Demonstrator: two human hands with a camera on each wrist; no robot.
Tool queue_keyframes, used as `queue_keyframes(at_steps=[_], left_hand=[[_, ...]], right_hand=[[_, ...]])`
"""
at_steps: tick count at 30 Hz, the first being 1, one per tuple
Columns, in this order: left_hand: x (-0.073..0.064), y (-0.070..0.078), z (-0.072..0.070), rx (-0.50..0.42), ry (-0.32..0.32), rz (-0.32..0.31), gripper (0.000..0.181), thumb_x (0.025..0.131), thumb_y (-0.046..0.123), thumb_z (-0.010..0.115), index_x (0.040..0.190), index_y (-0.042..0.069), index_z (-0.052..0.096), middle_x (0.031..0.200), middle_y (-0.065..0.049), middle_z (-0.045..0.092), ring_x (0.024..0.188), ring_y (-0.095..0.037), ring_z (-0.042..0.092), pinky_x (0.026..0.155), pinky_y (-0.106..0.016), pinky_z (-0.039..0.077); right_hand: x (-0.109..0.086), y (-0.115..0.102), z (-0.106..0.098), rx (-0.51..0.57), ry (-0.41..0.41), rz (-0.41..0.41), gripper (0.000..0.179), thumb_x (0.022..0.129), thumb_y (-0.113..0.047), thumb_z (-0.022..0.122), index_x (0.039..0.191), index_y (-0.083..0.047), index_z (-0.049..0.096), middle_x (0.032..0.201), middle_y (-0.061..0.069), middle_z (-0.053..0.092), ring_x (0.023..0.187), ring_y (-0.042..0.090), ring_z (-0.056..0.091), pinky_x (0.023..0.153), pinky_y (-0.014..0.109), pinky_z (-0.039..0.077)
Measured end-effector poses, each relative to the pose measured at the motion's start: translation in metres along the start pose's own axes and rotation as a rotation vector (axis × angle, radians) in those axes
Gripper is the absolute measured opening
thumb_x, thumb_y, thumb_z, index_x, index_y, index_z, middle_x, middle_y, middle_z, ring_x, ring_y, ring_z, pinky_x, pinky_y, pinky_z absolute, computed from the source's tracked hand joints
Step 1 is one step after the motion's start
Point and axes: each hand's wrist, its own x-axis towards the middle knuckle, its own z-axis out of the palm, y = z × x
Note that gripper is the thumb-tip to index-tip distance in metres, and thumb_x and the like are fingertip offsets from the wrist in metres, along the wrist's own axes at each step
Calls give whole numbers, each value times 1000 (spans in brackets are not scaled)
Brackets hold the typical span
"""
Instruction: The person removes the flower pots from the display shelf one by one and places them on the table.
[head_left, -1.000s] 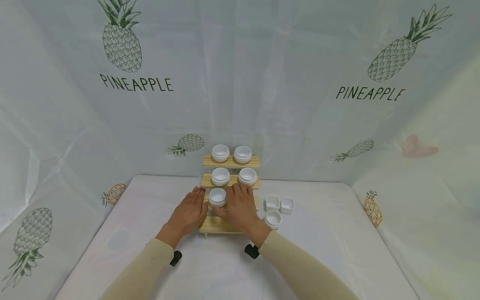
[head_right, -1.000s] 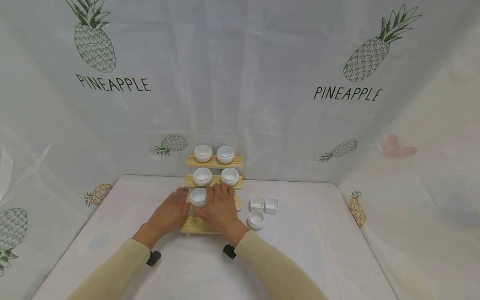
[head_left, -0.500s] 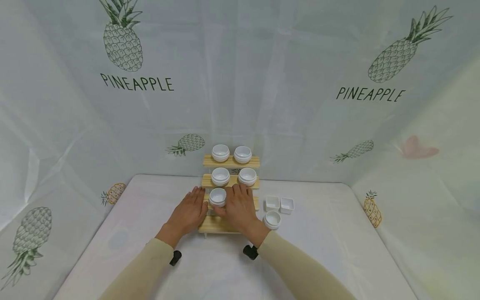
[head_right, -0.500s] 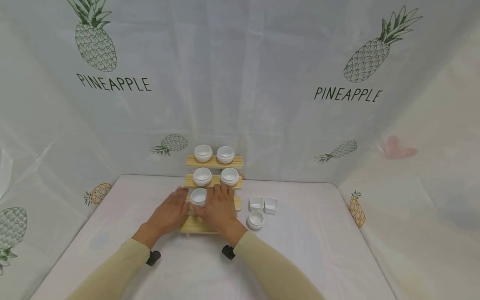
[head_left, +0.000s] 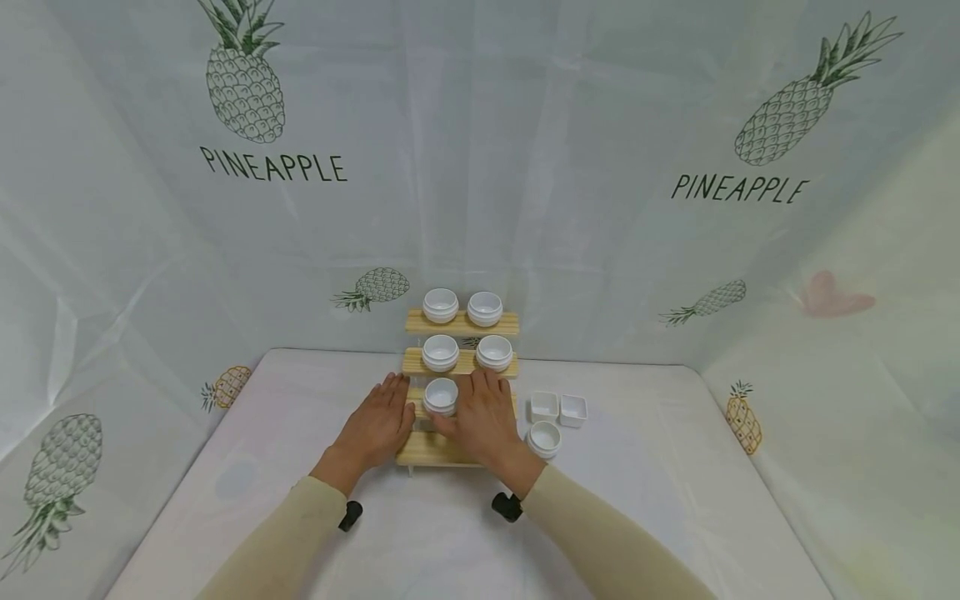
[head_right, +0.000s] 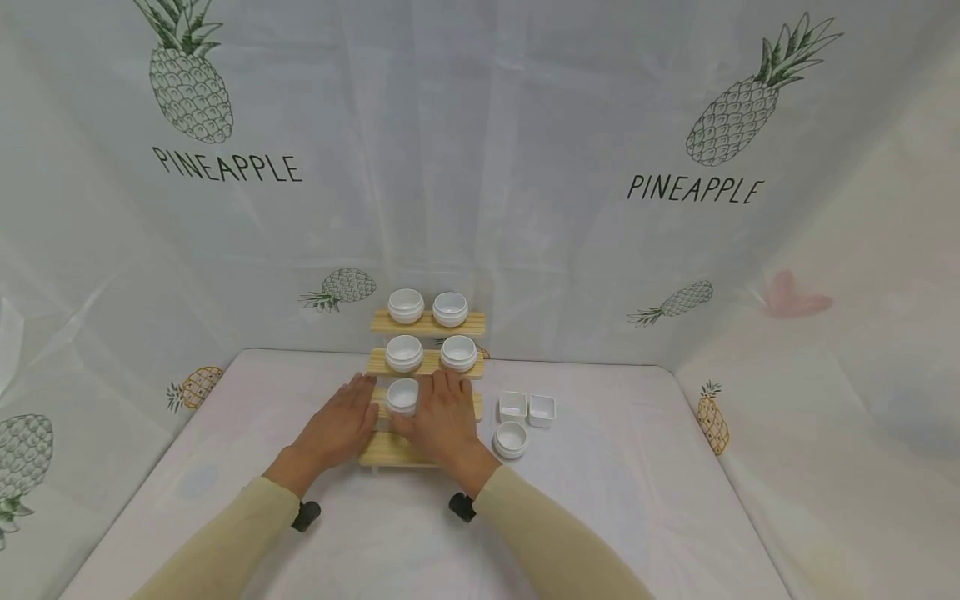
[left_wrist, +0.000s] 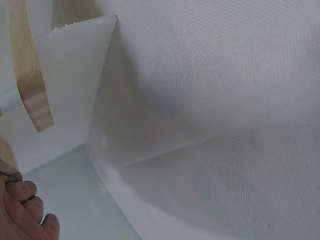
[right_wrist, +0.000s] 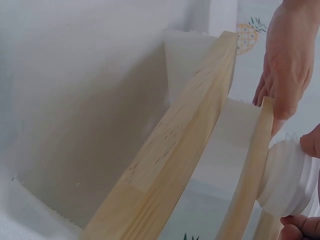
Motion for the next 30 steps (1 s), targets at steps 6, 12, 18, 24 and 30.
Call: queue_keyframes(at_steps=[6, 12, 18, 24, 30], left_hand=[[-1, 0, -1, -9, -14, -5, 65, 116, 37, 25, 163, -8, 26, 171, -24, 28, 162, -37, 22, 133, -51, 22], [-1, 0, -1, -3, -12, -5, 65, 116, 35, 25, 163, -9, 26, 171, -24, 29, 162, -38, 23, 133, -51, 22], [-1, 1, -2, -7, 6, 3, 63, 115, 34, 27, 161, -10, 30, 169, -26, 32, 161, -40, 25, 132, -53, 24], [0, 2, -3, -15, -1, 5, 63, 116, 34, 27, 162, -10, 29, 170, -26, 30, 161, -39, 24, 133, -52, 23], [0, 1, -3, -2, -6, 6, 62, 116, 32, 30, 161, -11, 30, 169, -27, 32, 160, -41, 26, 132, -54, 25]], right_hand=[[-1, 0, -4, 5, -24, 11, 61, 86, -62, 75, 110, -6, 67, 99, 9, 62, 98, 29, 56, 79, 41, 47], [2, -2, -8, 27, -55, 13, 61, 87, -62, 74, 106, -5, 67, 98, 10, 61, 96, 29, 56, 79, 42, 49], [7, -3, -13, -8, -89, -8, 61, 88, -63, 73, 101, -4, 69, 95, 10, 60, 94, 28, 54, 79, 40, 50], [12, -5, -17, -57, -142, -17, 65, 90, -66, 71, 103, -2, 72, 96, 10, 62, 94, 28, 54, 80, 40, 50], [13, -6, -19, -87, -210, -24, 71, 90, -71, 69, 109, -2, 72, 98, 9, 61, 96, 26, 52, 84, 40, 48]])
